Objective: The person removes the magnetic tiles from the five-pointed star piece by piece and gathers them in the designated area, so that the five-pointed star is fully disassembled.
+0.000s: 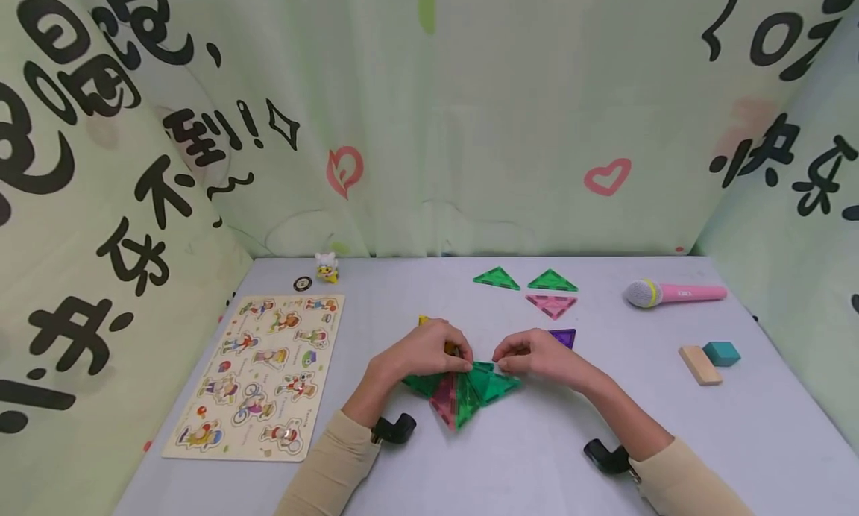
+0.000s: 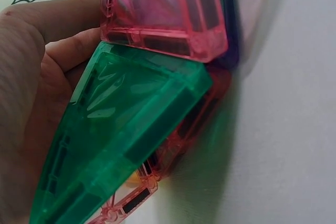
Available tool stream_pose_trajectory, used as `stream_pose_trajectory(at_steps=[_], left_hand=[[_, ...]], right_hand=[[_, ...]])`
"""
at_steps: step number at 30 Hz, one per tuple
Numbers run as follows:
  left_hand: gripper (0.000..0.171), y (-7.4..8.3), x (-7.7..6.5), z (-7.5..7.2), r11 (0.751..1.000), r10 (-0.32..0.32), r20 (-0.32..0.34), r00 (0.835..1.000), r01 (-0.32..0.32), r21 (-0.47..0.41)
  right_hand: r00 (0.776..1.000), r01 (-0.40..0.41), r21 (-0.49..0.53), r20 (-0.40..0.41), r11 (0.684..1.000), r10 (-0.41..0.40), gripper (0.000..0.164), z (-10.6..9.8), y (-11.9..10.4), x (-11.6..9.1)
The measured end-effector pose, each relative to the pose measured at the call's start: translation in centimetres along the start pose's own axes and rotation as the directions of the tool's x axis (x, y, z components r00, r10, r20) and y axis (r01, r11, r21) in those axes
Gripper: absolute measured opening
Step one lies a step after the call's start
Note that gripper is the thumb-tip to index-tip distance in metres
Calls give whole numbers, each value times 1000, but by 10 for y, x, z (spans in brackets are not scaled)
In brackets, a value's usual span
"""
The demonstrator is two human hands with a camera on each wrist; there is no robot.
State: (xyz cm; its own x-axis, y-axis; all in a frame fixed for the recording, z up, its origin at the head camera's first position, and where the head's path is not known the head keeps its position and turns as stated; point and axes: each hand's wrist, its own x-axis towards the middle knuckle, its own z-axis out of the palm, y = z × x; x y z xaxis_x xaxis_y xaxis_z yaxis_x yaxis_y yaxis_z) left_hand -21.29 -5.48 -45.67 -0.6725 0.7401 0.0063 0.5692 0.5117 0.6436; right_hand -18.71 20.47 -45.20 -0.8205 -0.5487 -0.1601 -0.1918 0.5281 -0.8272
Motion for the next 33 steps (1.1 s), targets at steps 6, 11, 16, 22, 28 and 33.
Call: stream_pose_trajectory(at_steps=[6, 11, 16, 22, 28, 33], left_hand=[[7, 0, -1, 0, 1000, -5, -5, 1000, 5, -5], [8, 1, 0, 0, 1000, -7, -6, 1000, 7, -8], [8, 1, -1, 1, 999, -17, 6, 1000, 17, -42], [8, 1, -1, 1, 999, -7, 8, 1000, 8, -38], [7, -1, 0, 0, 999, 20, 11, 1000, -19, -26], [5, -1, -2, -2, 999, 33, 23, 999, -32, -28]], right_hand=[[995, 26, -33, 98, 999, -23, 15, 3, 1, -11], [993, 28, -20, 113, 999, -26, 8, 2, 3, -16], [988, 27, 33, 149, 999, -32, 7, 1, 4, -18], [986, 36, 53, 161, 998, -44, 5, 0, 5, -19], [983, 48, 95, 171, 994, -63, 6, -1, 5, -19], [984, 47, 99, 169, 994, -63, 7, -1, 5, -19]])
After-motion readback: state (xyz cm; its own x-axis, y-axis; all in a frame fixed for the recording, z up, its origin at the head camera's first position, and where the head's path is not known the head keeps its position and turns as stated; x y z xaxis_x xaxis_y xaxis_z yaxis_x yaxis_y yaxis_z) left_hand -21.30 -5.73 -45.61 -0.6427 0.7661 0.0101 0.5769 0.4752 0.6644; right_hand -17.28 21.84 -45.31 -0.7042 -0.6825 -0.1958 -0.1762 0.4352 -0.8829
